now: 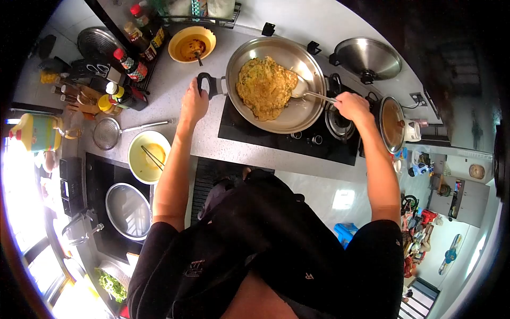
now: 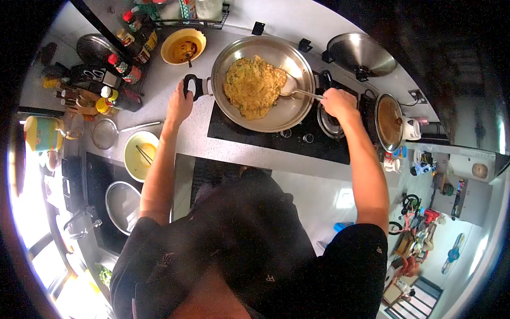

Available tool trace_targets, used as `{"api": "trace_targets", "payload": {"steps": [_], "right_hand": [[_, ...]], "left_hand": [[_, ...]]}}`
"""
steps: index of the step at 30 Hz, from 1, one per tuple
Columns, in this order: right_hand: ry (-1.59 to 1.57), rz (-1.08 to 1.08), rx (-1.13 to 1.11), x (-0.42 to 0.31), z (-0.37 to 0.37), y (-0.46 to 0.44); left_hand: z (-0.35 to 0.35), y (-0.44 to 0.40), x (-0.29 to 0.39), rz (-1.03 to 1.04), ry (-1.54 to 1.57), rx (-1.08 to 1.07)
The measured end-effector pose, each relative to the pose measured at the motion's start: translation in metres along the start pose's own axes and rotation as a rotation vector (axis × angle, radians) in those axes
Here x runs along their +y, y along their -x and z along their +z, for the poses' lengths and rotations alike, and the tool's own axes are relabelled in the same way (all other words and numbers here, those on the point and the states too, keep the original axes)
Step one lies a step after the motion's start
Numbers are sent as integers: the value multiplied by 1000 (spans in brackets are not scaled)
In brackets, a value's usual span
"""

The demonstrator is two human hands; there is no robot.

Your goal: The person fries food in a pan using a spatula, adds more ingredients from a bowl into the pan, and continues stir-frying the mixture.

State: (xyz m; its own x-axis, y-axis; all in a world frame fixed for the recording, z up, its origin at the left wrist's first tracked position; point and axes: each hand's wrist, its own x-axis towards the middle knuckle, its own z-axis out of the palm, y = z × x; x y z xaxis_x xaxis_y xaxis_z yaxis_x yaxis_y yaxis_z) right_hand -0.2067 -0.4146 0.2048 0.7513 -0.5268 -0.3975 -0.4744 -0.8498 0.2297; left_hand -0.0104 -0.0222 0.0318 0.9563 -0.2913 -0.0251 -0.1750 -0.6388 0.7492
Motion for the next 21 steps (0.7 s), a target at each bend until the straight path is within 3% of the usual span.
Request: {"api": "trace_targets", "payload": {"steps": [6,11,14,18,21], "right_hand": [[79,-17,23,15,-23,-12],[61,-109,342,3,-17,-48],[92,-218,402,-13,-8,-77],[141,-190,385,-13,-23,-75],[136,-243,554,-11,-17,-72]], "left_hand": [[5,-4,-8,44,-17,29],[5,-3,-5,32,-19,46],[7,-6,-8,9,-59,21],[3,-6,-4,-9,-62,36],[8,-2,-8,-24,-31,28]]}}
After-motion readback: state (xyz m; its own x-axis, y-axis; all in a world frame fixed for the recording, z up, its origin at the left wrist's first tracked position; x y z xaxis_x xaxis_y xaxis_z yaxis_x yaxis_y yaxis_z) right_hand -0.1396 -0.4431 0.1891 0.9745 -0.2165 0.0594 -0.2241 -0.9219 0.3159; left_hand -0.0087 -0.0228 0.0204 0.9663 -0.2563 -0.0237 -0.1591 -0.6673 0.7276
